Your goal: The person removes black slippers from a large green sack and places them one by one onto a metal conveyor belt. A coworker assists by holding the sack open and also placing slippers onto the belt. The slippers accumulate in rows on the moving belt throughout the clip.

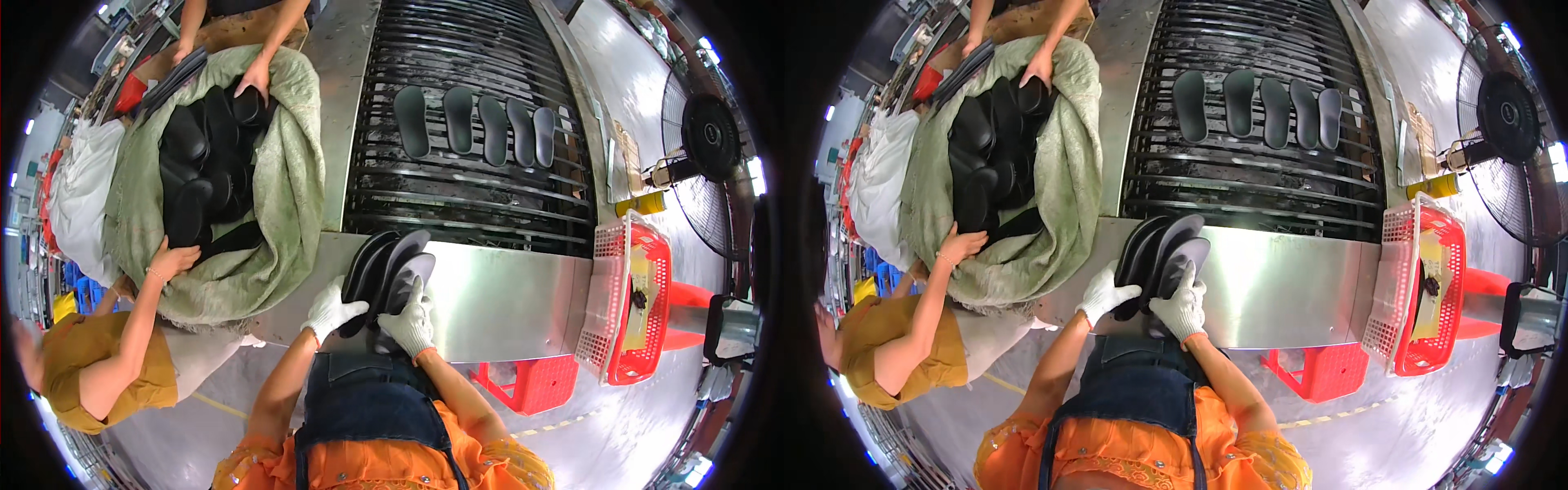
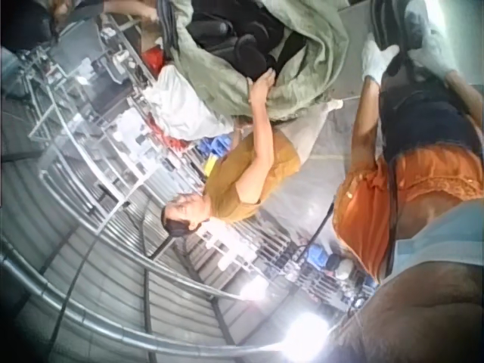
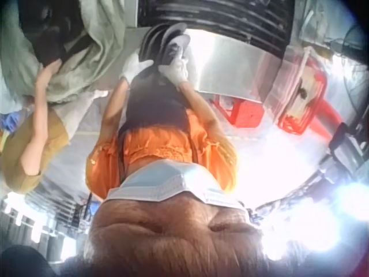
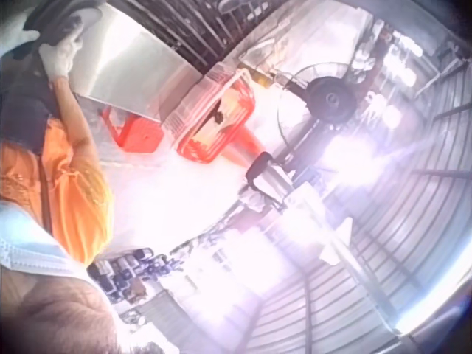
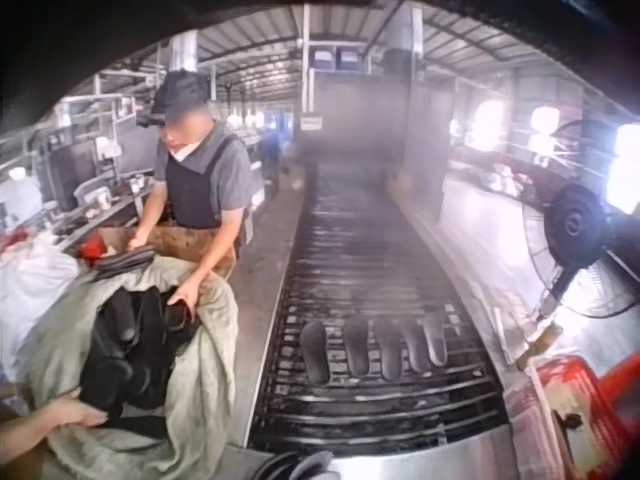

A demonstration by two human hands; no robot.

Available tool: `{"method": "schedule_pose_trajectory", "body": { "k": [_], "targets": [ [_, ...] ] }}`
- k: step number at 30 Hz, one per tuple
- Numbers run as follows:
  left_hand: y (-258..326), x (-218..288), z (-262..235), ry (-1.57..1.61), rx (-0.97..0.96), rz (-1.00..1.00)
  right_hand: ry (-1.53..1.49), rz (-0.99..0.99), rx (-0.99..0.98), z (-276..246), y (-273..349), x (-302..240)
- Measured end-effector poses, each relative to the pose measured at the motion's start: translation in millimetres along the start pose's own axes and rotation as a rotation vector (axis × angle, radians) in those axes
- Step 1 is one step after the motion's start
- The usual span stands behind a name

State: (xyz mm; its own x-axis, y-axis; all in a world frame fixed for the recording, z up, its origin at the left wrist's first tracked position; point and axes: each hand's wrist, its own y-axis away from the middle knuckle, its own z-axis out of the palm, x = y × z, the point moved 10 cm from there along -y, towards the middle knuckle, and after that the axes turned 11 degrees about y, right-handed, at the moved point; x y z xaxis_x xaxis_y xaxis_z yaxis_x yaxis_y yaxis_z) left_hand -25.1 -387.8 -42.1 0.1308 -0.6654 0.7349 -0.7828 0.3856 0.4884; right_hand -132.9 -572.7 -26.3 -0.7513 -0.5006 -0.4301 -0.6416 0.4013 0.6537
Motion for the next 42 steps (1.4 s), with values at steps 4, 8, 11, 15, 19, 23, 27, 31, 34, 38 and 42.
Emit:
{"method": "schedule_pose_trajectory", "body": {
  "k": [4, 8, 11, 15, 19, 23, 27, 31, 34, 38, 42],
  "targets": [
    [2, 3, 18, 0.101, 0.027, 0.034, -0.102, -0.069, 0.198, 2, -45, 38],
    [6, -17, 31, 0.127, 0.088, -0.036, -0.142, -0.212, 0.132, -16, -58, 4],
    [4, 4, 33, 0.243, 0.040, -0.081, 0.014, -0.142, 0.093, -38, -38, -20],
    [8, 2, 35, 0.385, 0.087, -0.068, -0.073, -0.119, -0.040, -38, -46, -17],
    [1, 5, 48, 0.626, 0.087, -0.046, -0.002, -0.168, 0.111, -91, -66, -1],
    [-1, 13, 59, 0.758, 0.052, -0.103, 0.025, -0.019, 0.348, -183, -123, 59],
    [-9, 36, 72, 0.788, -0.002, -0.099, 0.269, 0.185, 0.597, -285, -164, 124],
    [-19, 49, 74, 0.816, 0.016, -0.043, 0.465, 0.295, 0.640, -335, -182, 137],
    [-29, 41, 84, 0.842, 0.027, -0.118, 0.504, 0.291, 0.579, -340, -199, 140],
    [-42, 57, 86, 0.886, 0.057, -0.096, 0.465, 0.200, 0.621, -323, -202, 96],
    [-59, 73, 98, 0.944, 0.024, -0.121, 0.442, 0.072, 0.515, -272, -232, 78]
  ]
}}
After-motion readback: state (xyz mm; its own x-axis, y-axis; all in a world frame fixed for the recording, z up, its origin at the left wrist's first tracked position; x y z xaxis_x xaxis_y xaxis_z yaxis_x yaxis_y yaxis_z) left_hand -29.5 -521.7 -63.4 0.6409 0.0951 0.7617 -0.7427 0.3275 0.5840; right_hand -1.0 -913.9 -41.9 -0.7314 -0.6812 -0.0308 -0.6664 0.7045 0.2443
